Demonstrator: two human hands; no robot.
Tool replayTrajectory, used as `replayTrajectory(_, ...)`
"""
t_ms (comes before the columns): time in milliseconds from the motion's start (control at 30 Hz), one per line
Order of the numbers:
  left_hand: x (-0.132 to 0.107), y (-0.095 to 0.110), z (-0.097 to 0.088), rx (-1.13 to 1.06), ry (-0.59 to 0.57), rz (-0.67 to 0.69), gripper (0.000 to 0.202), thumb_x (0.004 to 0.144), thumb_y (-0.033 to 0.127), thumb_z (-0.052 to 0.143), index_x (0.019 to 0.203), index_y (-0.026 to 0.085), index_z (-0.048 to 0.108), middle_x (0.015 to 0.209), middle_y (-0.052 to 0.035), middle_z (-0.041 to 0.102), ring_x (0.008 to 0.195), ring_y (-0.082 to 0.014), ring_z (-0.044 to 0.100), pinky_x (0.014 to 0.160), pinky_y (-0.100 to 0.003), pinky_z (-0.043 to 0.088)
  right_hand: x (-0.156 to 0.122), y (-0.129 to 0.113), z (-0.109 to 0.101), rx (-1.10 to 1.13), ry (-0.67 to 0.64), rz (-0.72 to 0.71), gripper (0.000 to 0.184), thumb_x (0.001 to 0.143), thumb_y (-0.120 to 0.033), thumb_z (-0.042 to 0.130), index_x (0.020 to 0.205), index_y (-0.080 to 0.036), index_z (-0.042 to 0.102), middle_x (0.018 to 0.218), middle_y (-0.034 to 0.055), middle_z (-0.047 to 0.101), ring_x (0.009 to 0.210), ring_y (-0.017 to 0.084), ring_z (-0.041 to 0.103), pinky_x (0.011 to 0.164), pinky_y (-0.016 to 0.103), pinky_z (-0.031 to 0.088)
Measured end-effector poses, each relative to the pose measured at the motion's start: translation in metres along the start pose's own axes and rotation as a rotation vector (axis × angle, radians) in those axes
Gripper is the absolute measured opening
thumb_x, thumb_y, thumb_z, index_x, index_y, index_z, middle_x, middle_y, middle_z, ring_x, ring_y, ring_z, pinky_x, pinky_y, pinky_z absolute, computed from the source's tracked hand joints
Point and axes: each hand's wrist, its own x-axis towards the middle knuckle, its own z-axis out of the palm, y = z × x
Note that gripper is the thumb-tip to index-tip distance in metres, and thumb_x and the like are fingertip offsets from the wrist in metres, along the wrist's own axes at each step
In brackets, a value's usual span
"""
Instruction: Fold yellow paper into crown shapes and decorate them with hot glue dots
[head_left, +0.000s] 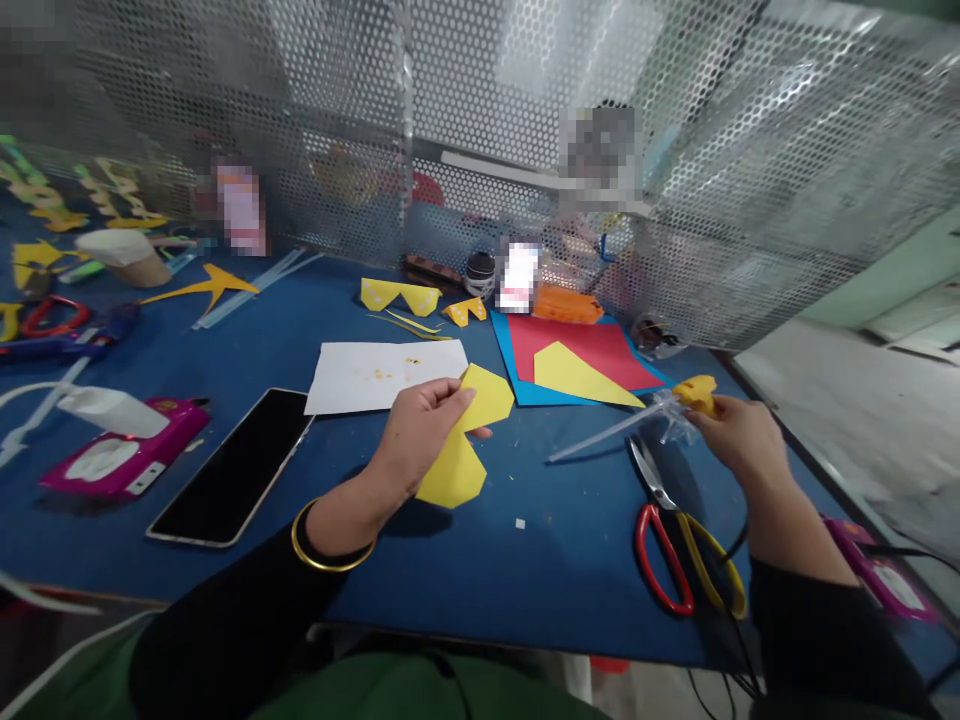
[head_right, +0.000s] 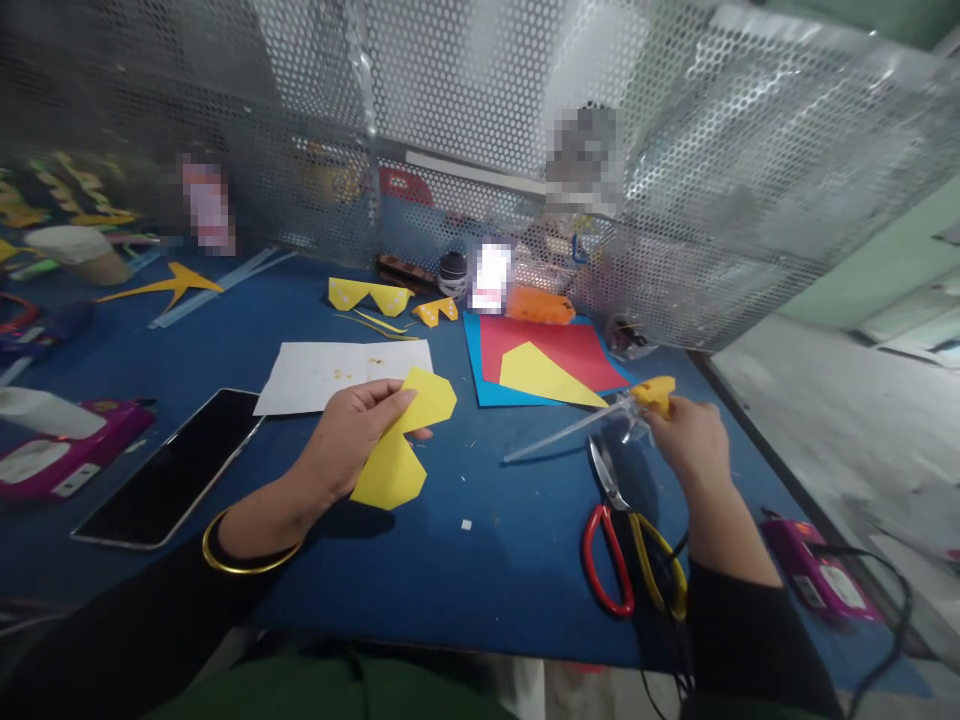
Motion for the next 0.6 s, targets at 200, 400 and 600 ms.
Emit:
replayTrajectory(200, 0.001, -0.001, 0.000, -0.001, -0.002, -0.003, 0.013, 0.080, 0.028, 0.070, 0.086, 0.017, 0.069, 0.075, -0.0040, 0.073, 0.054, -0.0181, 0.071, 0.039, -0.022, 0.047, 0.000, 0.012, 0.017, -0.117, -0.069, 0.009, 0.017, 0.075, -0.038, 0.062, 0.066, -0.025, 0.055, 0.063, 0.0059, 0.047, 0.079, 0.027, 0.050, 0.068, 0.038, 0.030)
replayTrajectory(400, 0.000, -0.002, 0.000, 0.006, -0.013, 0.013, 0.016, 0.079, 0.030, 0.071, 0.088, 0.017, 0.071, 0.071, -0.0031, 0.071, 0.054, -0.0187, 0.071, 0.038, -0.021, 0.046, -0.001, 0.011, 0.022, -0.121, -0.068, 0.045, 0.015, 0.078, -0.036, 0.061, 0.078, -0.020, 0.061, 0.081, 0.0141, 0.056, 0.104, 0.034, 0.051, 0.076, 0.040, 0.033)
replayTrajectory(600, -0.001, 0.000, 0.001, 0.006, -0.005, -0.006, 0.014, 0.080, 0.029, 0.070, 0.087, 0.016, 0.071, 0.076, -0.0046, 0.074, 0.059, -0.0195, 0.074, 0.041, -0.020, 0.048, -0.003, 0.005, 0.017, 0.059, -0.008, 0.142, 0.016, 0.077, -0.033, 0.064, 0.085, -0.019, 0.065, 0.093, 0.0168, 0.062, 0.106, 0.035, 0.054, 0.086, 0.044, 0.037)
